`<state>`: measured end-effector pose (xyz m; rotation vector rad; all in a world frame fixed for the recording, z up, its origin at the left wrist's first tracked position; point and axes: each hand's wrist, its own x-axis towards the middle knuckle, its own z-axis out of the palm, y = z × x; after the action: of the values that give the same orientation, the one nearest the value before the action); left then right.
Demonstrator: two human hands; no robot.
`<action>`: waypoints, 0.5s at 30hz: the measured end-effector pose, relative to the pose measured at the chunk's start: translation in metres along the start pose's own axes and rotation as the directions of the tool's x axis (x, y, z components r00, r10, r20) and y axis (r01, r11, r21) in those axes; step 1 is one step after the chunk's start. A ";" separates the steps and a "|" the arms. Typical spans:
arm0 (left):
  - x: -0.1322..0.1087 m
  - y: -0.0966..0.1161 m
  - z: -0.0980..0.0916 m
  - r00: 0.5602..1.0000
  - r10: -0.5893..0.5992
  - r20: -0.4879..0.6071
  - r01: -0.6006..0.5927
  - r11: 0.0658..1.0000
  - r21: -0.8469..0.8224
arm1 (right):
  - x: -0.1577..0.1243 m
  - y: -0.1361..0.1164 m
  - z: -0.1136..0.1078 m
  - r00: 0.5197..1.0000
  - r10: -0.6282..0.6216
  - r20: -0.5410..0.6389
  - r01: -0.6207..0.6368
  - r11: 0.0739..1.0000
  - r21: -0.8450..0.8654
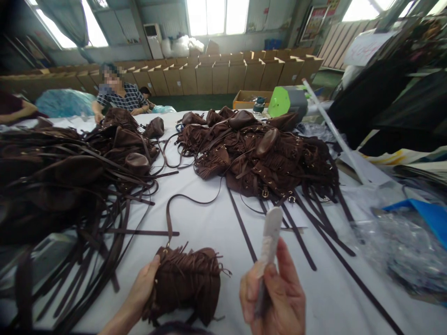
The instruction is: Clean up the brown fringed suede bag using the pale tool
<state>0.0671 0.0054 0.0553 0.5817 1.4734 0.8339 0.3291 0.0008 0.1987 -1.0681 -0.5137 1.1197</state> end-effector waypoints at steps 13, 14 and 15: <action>0.015 -0.062 -0.033 0.962 0.255 0.093 -0.271 0.880 0.389 | -0.001 0.209 -0.057 0.883 0.469 -0.011 -0.388 0.717 -0.579; 0.017 -0.065 -0.034 0.967 0.245 0.066 -0.251 0.889 0.383 | 0.002 0.209 -0.056 0.882 0.470 -0.004 -0.384 0.715 -0.585; 0.019 -0.062 -0.033 0.970 0.239 0.041 -0.238 0.899 0.367 | 0.005 0.205 -0.054 0.886 0.464 -0.002 -0.376 0.714 -0.591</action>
<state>0.0404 -0.0230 -0.0067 1.0625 1.5963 0.7461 0.2785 -0.0080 -0.0073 -1.7094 -0.7856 1.5047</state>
